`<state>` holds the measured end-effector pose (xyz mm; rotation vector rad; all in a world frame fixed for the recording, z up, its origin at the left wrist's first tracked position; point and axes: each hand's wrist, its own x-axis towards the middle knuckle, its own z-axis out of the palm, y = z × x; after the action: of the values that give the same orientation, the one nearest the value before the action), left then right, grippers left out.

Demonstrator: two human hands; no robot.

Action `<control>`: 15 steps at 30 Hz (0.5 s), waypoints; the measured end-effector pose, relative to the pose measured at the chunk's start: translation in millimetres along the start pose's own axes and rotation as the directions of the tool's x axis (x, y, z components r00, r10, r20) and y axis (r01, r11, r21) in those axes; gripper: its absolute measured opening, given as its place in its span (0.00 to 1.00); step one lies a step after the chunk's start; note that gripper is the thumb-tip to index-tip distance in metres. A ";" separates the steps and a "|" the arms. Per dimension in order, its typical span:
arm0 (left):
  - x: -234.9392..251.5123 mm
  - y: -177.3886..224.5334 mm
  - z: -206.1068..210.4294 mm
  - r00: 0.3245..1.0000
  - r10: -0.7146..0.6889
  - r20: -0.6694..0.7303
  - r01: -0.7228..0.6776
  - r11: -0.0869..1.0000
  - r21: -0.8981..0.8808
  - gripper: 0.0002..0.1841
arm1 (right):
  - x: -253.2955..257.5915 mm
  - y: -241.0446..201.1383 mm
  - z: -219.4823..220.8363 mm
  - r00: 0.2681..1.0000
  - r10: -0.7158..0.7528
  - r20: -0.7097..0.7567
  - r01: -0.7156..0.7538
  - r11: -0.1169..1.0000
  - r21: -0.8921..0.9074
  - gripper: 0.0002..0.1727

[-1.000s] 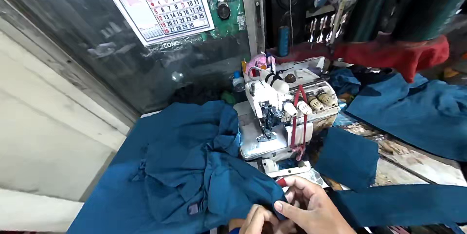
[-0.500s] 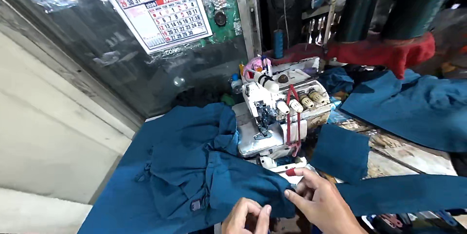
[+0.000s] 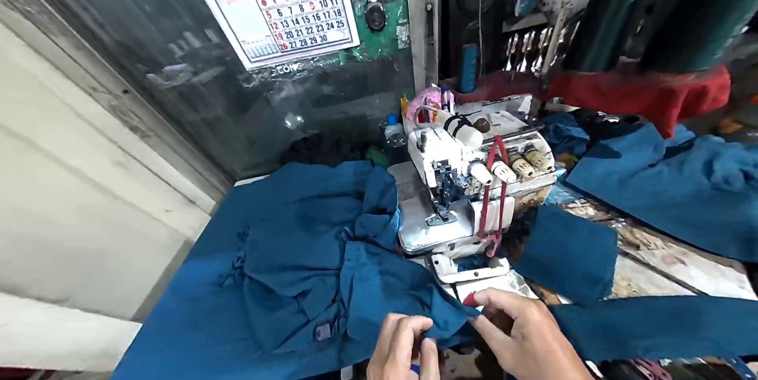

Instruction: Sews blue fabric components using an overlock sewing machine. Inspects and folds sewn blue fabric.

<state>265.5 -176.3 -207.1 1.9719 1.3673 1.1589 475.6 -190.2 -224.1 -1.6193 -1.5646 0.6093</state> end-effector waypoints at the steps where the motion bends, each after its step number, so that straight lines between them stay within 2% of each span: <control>1: 2.8 -12.1 1.9 0.999 0.051 0.013 -0.051 0.999 0.002 0.08 | -0.7 -4.6 2.9 1.000 -0.010 0.016 0.009 0.999 0.038 0.10; 4: 17.1 -12.4 -26.2 0.981 0.191 0.043 -0.190 0.981 -0.031 0.11 | -6.4 -38.3 -1.7 0.993 -0.072 0.091 0.056 0.984 0.169 0.13; 7: 37.2 16.8 -54.6 0.951 0.307 -0.019 -0.305 0.949 0.081 0.13 | -12.2 -67.8 -8.6 0.983 -0.070 0.172 0.015 0.952 0.305 0.10; 9: 53.5 10.8 -40.8 0.941 0.339 -0.014 -0.324 0.908 0.267 0.12 | -3.8 -53.5 5.3 0.990 0.018 0.139 -0.037 0.991 0.132 0.11; 11: 71.1 -32.3 -0.3 0.950 0.307 0.061 -0.297 0.827 0.476 0.13 | 10.8 -21.6 27.8 0.988 0.110 0.106 -0.099 0.990 -0.101 0.15; 13: 78.8 -65.6 25.2 0.959 0.255 0.123 -0.279 0.768 0.577 0.16 | 21.1 -6.2 36.6 0.979 0.167 0.114 -0.150 0.978 -0.142 0.17; 15: 80.2 -58.8 23.2 0.960 0.253 0.120 -0.274 0.766 0.582 0.16 | 25.4 -7.6 31.4 0.960 0.222 0.169 -0.201 0.970 -0.137 0.19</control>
<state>266.3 -77.8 -234.3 2.6885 1.6121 0.8528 449.4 -159.5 -231.5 -1.8821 -1.5952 0.8133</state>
